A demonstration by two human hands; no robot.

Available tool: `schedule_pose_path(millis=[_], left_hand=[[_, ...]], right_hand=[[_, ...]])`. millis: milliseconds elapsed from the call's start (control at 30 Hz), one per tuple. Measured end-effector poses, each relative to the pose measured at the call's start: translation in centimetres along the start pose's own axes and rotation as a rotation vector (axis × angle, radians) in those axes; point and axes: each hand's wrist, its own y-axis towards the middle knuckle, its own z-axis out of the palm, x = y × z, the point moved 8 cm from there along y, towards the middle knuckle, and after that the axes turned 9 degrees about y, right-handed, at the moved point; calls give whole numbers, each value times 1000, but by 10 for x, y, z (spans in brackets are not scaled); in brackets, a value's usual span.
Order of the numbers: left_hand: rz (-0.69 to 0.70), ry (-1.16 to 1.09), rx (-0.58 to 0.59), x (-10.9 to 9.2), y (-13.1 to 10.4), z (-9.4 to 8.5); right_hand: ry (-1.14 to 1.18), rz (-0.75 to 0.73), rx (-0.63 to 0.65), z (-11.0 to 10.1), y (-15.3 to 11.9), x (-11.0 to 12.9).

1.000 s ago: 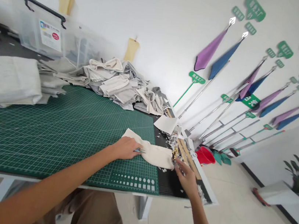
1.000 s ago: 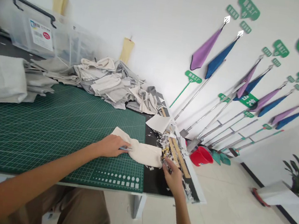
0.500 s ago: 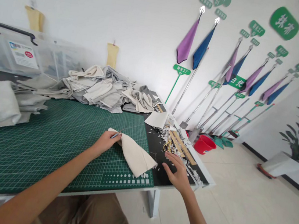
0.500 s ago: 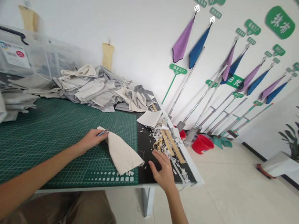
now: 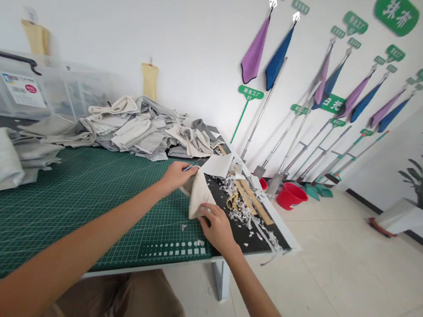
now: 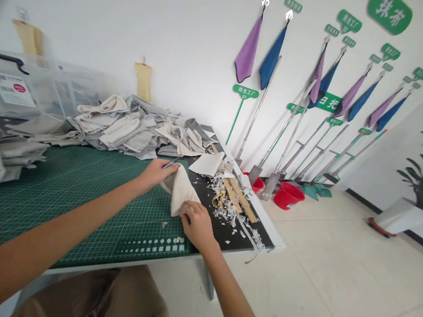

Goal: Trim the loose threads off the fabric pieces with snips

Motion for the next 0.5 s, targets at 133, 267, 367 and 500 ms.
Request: schedule_pose_path(millis=[133, 267, 367, 500], left_hand=[[36, 46, -12, -23, 15, 18], [150, 178, -31, -68, 30, 28], [297, 307, -34, -106, 44, 14], [442, 494, -1, -118, 53, -7]], right_hand=[[-43, 93, -199, -24, 13, 6], [-89, 258, -435, -46, 47, 5], [-36, 344, -419, -68, 84, -23], [49, 192, -192, -102, 117, -52]])
